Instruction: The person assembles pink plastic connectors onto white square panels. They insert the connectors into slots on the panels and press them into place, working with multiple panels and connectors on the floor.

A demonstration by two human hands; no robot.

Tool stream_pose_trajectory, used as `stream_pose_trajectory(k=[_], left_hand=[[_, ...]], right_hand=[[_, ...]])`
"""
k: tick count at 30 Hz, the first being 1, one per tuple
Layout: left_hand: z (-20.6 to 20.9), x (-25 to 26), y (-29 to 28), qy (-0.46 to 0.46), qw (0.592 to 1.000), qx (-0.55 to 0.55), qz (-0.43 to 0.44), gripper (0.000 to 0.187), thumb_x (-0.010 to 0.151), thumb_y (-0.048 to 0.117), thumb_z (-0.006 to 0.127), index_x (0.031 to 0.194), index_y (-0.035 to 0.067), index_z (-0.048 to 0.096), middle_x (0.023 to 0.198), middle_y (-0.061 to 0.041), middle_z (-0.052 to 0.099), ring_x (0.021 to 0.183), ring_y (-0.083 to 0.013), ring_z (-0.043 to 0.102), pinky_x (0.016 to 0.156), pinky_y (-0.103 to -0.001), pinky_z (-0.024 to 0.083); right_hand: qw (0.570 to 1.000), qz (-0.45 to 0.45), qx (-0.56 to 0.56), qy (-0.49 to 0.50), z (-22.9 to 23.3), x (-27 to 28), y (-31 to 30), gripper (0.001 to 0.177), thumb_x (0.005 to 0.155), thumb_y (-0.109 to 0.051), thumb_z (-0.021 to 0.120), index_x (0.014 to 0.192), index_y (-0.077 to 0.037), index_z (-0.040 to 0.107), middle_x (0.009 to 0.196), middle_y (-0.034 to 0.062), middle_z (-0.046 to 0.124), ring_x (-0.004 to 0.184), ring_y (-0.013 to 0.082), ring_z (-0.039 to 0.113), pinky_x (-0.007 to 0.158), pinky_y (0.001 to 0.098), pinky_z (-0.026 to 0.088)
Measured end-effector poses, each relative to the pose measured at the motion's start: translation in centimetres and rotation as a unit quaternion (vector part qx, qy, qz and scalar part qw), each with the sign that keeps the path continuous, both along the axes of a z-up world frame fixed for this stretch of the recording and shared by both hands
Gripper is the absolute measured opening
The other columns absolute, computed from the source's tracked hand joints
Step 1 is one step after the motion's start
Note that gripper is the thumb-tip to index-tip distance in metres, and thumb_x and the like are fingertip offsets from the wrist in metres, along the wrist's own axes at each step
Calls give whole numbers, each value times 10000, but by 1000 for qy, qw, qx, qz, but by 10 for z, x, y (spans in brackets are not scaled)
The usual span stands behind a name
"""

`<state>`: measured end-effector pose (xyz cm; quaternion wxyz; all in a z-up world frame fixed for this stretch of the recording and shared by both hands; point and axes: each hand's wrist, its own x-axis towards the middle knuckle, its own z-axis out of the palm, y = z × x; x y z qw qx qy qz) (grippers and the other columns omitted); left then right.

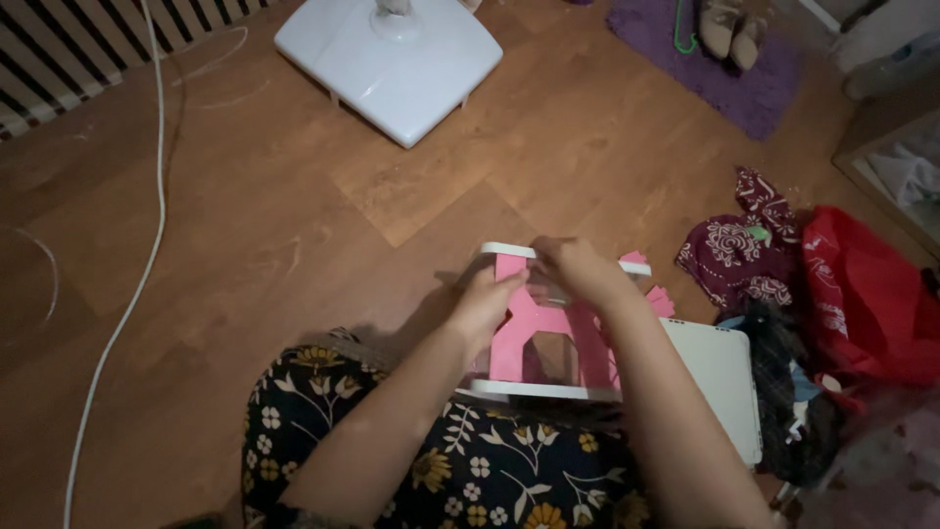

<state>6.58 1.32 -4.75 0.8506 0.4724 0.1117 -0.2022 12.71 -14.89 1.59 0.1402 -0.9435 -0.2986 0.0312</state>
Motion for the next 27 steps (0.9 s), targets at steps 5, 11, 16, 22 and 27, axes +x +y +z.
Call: stream_pose_trajectory(k=[5,11,16,22,27], left_hand=[[-4,7,-2,-21,1000,16,8,203,1049,259,540,1074,68,603,771,-51,613,686,-201,665,583,-338,468],[-8,8,-5,-65,996,-22,48,201,1042,185,538,1112,12,612,763,-62,560,653,-177,597,634,-373,573],[1,9,12,-73,997,19,28,200,1031,186,535,1140,32,600,765,-57,593,665,-200,653,599,-344,528],[-14,19,10,-81,996,-21,-15,228,1026,206,530,1165,42,603,800,-109,681,702,-209,699,621,-327,539],[-44,23,22,-206,955,207,-49,307,948,201,720,1128,-15,597,973,-92,713,862,-153,690,740,-319,579]], right_hand=[[997,-20,-79,-12,-9,1,-2,265,979,-334,596,926,-76,624,870,187,719,804,437,684,662,552,511],[999,-14,-23,36,-11,14,-3,266,959,-342,601,908,-87,661,824,207,714,765,420,692,673,507,539],[997,-51,-7,55,-14,14,0,297,951,-370,629,915,-79,679,839,209,715,763,414,698,678,492,554],[995,-94,8,15,-11,0,6,296,952,-368,655,915,-76,689,868,203,724,826,424,692,718,515,534],[987,-133,94,-12,-8,-7,-19,278,934,-331,664,1043,-79,711,914,189,739,859,376,721,743,465,549]])
